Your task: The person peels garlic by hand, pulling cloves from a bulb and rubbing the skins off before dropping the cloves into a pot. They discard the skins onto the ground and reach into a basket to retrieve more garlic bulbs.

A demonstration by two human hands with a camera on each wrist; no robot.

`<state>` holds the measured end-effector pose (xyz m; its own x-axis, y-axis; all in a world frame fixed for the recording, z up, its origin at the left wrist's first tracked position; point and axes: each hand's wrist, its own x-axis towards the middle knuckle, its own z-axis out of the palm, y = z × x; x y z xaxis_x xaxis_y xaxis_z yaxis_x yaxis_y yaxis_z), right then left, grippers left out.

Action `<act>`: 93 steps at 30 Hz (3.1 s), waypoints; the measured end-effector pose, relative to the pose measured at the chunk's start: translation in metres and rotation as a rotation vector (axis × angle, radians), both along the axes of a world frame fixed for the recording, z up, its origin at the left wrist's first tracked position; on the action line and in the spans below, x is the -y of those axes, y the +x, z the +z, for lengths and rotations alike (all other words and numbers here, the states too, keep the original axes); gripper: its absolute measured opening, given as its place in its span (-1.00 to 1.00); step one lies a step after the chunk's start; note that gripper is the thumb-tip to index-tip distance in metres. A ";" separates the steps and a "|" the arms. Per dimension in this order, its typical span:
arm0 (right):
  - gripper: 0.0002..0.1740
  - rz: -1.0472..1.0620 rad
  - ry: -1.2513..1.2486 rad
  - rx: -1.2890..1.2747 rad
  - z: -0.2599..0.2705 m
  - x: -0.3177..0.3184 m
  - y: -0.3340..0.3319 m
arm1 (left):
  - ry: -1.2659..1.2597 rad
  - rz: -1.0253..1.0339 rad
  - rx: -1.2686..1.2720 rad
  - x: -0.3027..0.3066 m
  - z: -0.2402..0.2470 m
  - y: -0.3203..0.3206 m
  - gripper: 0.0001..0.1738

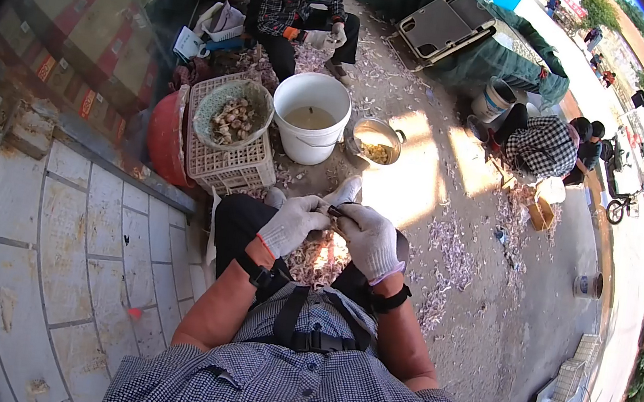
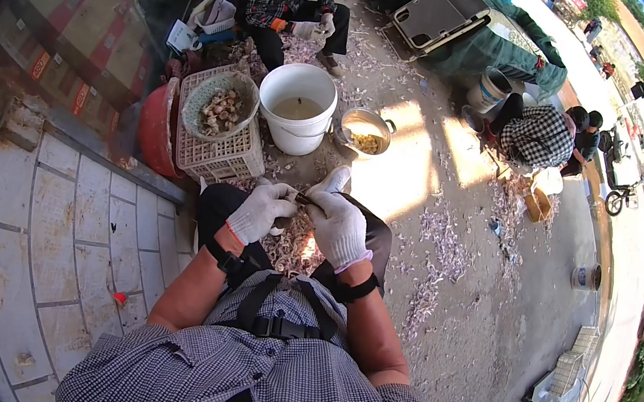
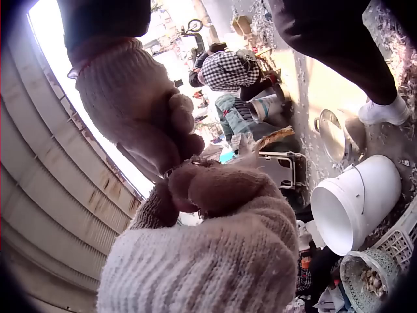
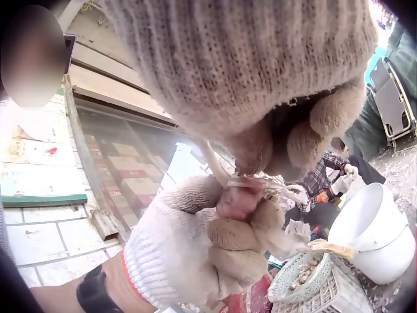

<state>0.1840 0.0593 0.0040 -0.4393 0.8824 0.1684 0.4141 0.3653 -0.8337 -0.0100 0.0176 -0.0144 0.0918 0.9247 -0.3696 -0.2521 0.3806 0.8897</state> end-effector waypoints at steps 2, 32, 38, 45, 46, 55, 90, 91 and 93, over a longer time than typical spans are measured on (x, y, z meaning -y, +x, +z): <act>-0.76 -0.011 -0.017 -0.027 -0.008 0.000 -0.001 | 0.017 -0.011 -0.048 0.001 0.008 0.002 -0.89; -0.70 -0.151 -0.122 -0.099 -0.020 -0.002 -0.001 | 0.108 0.165 0.401 -0.002 -0.005 0.000 -0.71; -0.71 -0.148 -0.153 -0.223 -0.013 0.003 -0.004 | 0.042 0.226 0.570 -0.004 -0.012 0.002 -0.75; -0.73 -0.092 -0.085 -0.116 -0.018 0.001 -0.006 | 0.059 0.200 0.774 -0.004 -0.024 0.000 -0.71; -0.73 -0.057 -0.121 -0.111 -0.020 0.001 -0.004 | 0.058 0.199 0.775 -0.004 -0.023 0.000 -0.71; -0.67 0.120 -0.182 0.074 -0.020 -0.004 0.002 | -0.105 0.239 0.896 -0.001 -0.028 -0.001 -0.85; -0.77 -0.076 -0.115 -0.130 -0.011 -0.001 -0.005 | 0.037 0.178 0.548 0.003 -0.005 0.002 -0.77; -0.76 -0.085 -0.177 -0.164 -0.015 -0.002 -0.006 | 0.037 0.179 0.548 0.004 -0.005 0.002 -0.77; -0.75 -0.087 -0.246 -0.186 -0.017 -0.001 -0.006 | 0.058 0.227 0.812 0.006 -0.003 0.003 -0.75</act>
